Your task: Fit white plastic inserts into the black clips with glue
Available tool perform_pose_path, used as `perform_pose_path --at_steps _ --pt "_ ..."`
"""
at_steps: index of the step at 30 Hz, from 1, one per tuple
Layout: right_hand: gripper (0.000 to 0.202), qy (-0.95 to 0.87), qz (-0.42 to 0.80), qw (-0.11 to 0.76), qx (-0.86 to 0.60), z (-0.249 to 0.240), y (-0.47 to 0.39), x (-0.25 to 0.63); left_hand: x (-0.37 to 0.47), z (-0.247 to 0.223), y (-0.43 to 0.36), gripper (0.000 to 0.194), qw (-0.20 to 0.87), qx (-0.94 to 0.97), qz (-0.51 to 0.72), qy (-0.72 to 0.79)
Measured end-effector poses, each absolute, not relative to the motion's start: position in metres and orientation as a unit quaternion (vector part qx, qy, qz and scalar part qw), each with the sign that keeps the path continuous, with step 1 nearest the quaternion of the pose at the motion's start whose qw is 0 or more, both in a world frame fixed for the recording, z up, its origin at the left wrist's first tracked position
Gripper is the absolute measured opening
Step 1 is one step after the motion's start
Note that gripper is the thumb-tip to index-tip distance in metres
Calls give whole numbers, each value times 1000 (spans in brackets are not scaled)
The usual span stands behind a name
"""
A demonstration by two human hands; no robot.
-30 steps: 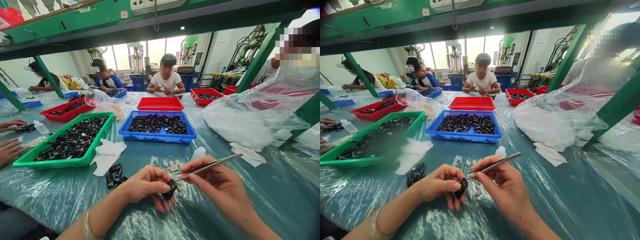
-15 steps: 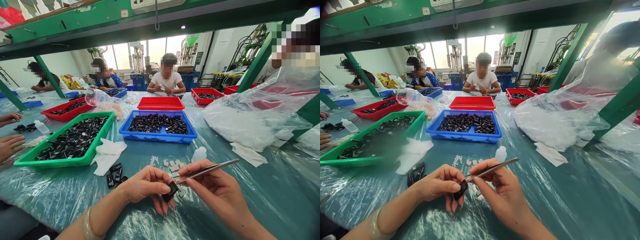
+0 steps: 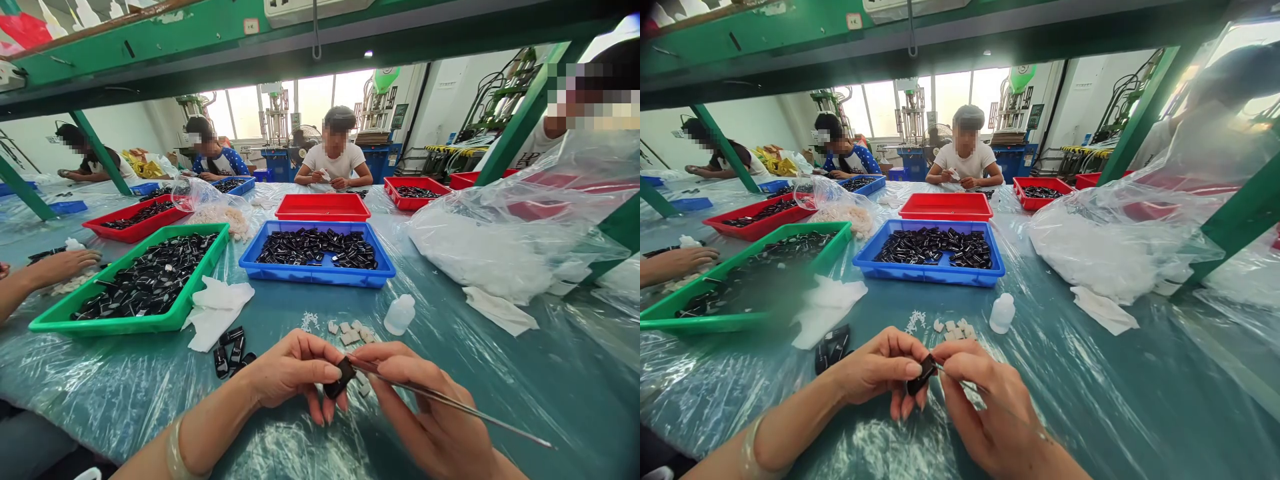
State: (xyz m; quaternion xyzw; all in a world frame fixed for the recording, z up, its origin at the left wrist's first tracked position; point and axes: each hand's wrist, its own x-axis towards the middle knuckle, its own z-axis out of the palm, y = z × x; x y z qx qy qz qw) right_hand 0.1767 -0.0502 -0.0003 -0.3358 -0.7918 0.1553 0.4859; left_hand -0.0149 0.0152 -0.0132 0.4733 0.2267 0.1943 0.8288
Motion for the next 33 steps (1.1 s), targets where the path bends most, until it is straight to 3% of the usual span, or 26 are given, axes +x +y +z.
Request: perform_pose_path --at_steps 15,24,27,33 --pt "21 -640 275 612 -374 0 -43 178 -14 -9 14 25 822 474 208 238" --pt "28 -737 255 513 -359 -1 -41 182 -13 -8 14 31 830 456 220 233" --pt "21 -714 237 515 -412 7 -39 185 -12 -7 13 28 823 455 225 254" --pt "8 -534 405 585 -456 13 -31 190 -8 -3 10 28 802 466 213 306"
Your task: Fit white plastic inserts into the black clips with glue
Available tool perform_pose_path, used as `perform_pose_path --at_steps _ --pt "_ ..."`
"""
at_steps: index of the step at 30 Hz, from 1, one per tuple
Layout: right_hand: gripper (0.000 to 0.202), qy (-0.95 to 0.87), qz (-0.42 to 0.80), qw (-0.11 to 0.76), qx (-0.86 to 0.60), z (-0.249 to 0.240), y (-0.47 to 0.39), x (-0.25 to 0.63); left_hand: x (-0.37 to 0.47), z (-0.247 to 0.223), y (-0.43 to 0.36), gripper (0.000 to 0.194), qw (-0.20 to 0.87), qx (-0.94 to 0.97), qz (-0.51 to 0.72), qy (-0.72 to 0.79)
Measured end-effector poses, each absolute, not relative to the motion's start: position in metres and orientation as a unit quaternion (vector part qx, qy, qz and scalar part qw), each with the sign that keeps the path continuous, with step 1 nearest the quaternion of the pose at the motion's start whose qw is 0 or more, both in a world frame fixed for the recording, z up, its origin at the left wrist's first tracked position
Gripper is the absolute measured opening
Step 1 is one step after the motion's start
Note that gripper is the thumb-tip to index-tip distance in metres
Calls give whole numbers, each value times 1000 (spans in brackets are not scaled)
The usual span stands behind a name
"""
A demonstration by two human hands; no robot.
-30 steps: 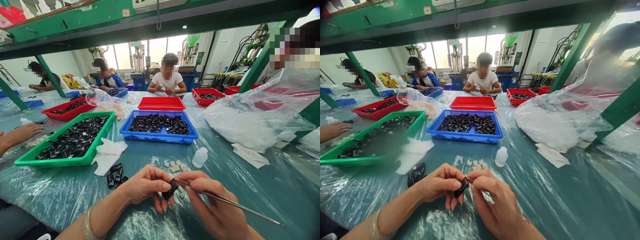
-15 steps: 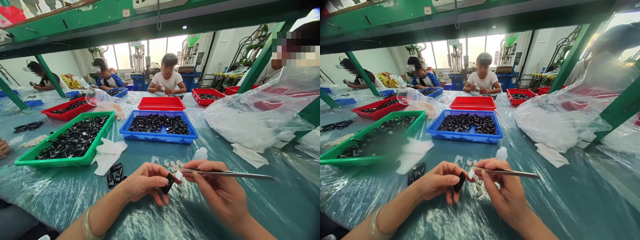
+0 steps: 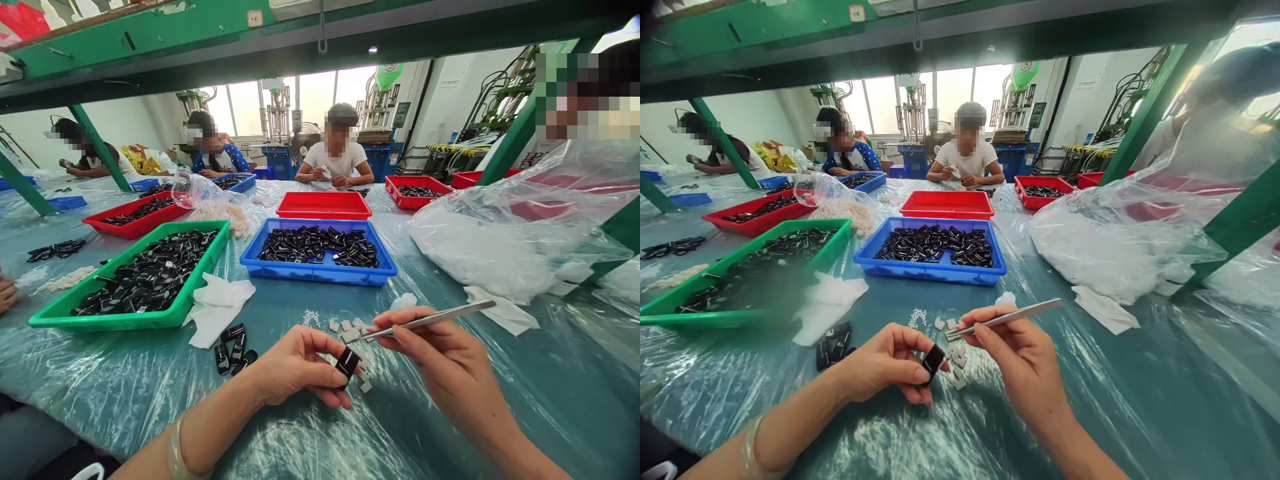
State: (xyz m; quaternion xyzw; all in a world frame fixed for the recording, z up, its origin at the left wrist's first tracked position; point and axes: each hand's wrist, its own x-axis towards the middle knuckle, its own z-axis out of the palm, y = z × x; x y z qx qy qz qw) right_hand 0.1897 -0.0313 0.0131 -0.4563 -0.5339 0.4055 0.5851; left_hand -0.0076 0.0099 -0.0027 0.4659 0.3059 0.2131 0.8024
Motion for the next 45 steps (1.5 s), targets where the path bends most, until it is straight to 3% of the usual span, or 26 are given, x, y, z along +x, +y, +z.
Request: perform_pose_path --at_steps 13,25,45 --pt "27 -457 488 519 -532 20 -30 180 -1 -5 5 32 756 521 195 344" --pt "19 -449 560 483 -502 10 -30 180 -4 -7 3 34 758 522 189 343" --pt "18 -463 556 472 -503 10 -31 181 -3 -7 3 34 763 509 196 348"
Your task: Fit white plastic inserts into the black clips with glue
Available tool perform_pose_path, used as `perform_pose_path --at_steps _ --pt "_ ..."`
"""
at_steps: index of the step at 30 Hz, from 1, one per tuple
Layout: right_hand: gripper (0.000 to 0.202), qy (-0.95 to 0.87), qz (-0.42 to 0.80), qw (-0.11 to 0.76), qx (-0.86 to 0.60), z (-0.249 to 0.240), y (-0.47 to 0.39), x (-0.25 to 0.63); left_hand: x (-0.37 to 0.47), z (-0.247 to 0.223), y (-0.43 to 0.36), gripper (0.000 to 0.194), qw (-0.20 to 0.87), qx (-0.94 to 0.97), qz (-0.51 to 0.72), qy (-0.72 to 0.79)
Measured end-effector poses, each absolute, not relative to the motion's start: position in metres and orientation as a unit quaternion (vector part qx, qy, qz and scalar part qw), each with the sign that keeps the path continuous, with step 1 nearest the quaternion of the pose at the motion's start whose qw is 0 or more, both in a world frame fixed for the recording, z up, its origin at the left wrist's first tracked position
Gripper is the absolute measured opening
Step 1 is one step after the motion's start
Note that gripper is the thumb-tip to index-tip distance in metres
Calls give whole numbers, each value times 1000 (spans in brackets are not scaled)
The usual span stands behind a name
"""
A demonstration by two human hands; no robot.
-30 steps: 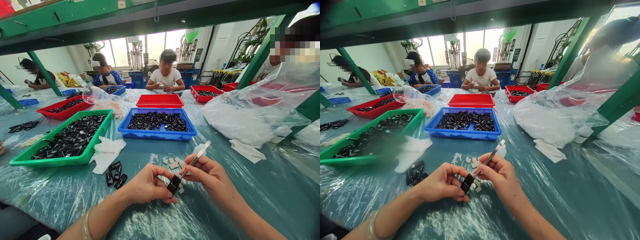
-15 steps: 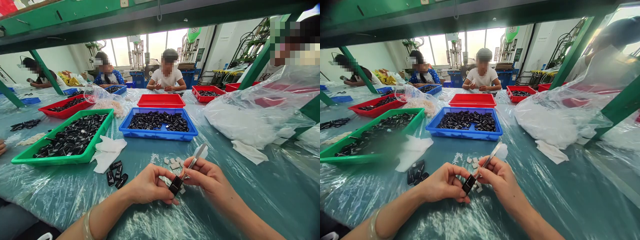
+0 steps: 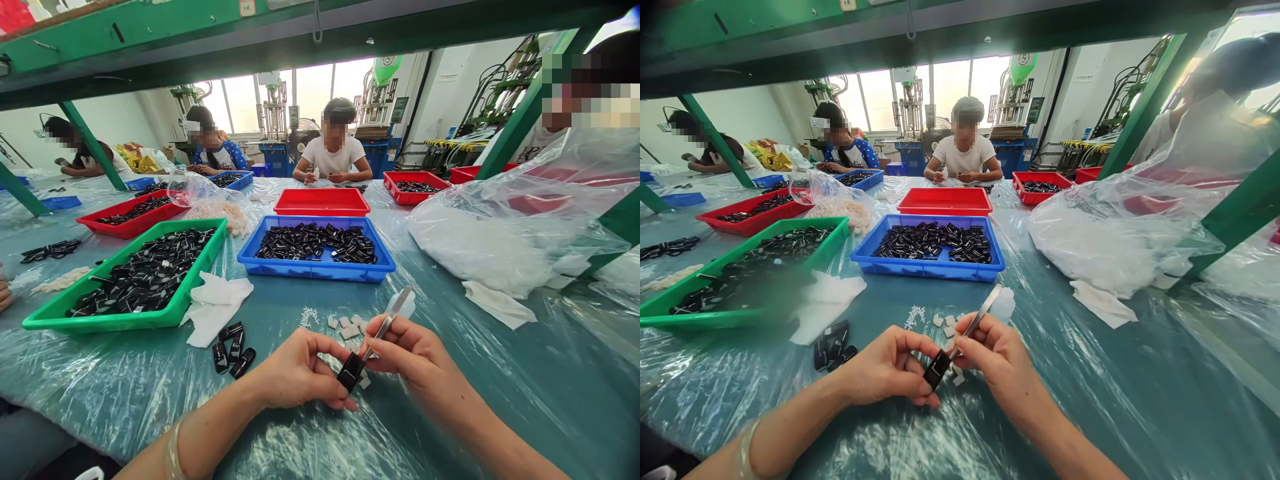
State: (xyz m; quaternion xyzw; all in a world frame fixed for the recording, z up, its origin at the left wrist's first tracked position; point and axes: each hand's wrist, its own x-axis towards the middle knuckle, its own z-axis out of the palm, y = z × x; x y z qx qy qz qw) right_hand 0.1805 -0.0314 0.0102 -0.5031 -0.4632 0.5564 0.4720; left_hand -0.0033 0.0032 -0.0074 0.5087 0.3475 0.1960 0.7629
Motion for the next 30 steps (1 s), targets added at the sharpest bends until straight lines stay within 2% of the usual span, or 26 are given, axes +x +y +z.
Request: perform_pose_path --at_steps 14,17,20,22,24,27,30 --pt "19 -473 547 467 -509 13 -31 180 -3 -7 3 33 766 510 194 340" --pt "23 -478 506 496 -519 20 -30 186 -4 -9 4 31 766 516 186 333" --pt "21 -513 412 513 -552 28 -29 196 -4 -11 5 28 764 527 180 324" --pt "14 -582 311 441 -608 30 -28 203 -4 -11 5 26 763 528 188 323" --pt "8 -662 204 279 -665 27 -27 207 -3 -11 5 26 765 518 204 322" --pt "17 -718 106 30 -688 15 -29 207 -2 -11 5 27 774 505 227 308" --pt "19 -724 94 -27 -682 2 -33 204 -2 -11 5 25 773 512 246 282"
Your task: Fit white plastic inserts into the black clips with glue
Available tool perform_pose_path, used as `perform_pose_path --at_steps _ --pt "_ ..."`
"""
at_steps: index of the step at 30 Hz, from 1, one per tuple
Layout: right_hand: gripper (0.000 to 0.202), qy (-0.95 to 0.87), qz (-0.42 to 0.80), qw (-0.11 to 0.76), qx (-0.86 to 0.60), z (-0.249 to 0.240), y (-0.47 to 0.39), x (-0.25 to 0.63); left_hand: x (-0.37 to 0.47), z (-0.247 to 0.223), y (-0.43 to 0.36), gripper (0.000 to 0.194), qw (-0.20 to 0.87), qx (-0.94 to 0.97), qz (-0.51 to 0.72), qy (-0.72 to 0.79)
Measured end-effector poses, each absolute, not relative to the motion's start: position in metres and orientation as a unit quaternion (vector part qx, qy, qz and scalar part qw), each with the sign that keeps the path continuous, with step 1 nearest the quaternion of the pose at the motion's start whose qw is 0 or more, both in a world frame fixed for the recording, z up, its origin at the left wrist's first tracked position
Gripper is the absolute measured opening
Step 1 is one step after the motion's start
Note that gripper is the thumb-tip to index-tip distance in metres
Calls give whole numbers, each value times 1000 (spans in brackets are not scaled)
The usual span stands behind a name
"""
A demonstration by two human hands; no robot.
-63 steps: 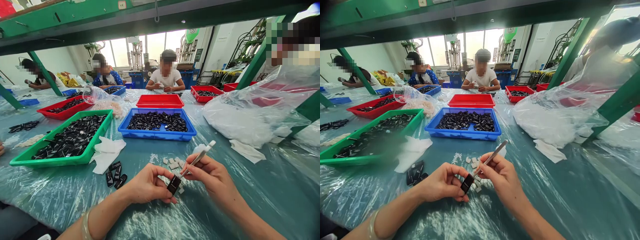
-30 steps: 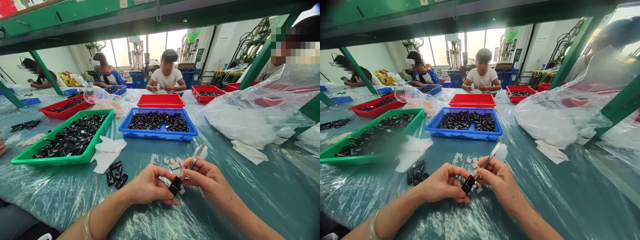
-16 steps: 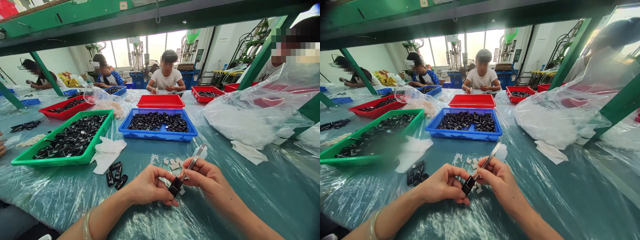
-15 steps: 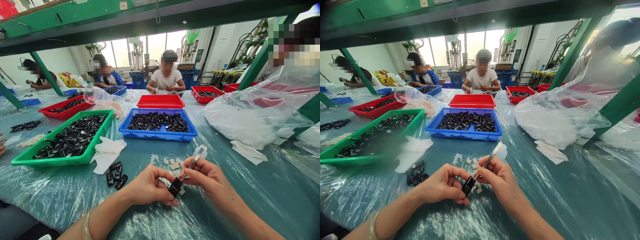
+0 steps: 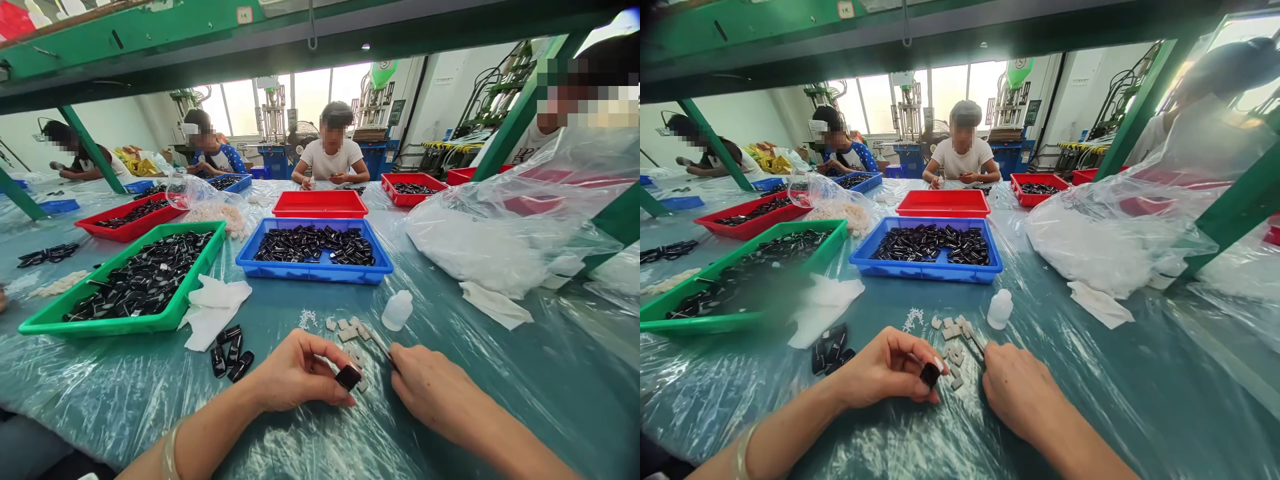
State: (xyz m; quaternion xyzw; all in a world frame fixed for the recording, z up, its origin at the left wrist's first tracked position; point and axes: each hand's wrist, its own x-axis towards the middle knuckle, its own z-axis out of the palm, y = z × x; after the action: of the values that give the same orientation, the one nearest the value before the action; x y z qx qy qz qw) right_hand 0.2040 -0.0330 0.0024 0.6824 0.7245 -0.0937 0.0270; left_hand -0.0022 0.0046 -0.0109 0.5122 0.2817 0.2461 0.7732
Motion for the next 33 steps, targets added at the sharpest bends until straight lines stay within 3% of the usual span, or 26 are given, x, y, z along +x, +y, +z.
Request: perform_pose_path --at_steps 4,6,9,11,14,26,33 --pt "12 732 -60 -1 678 3 -37 202 -1 -10 4 21 766 521 281 252" --pt "10 754 -46 -75 651 9 -39 200 -1 -9 4 21 762 520 293 250" --pt "18 806 -129 -195 543 18 -45 192 0 -9 3 20 762 515 303 251" --pt "19 821 -181 -236 487 21 -48 186 0 -9 3 20 761 515 307 250" --pt "21 825 -154 -292 458 19 -49 178 -1 -9 4 19 767 514 299 239" --pt "19 814 -104 -391 417 3 -45 173 1 -5 1 19 792 481 301 225" --pt "10 754 -122 -459 454 19 -48 176 0 -9 3 20 736 526 332 265"
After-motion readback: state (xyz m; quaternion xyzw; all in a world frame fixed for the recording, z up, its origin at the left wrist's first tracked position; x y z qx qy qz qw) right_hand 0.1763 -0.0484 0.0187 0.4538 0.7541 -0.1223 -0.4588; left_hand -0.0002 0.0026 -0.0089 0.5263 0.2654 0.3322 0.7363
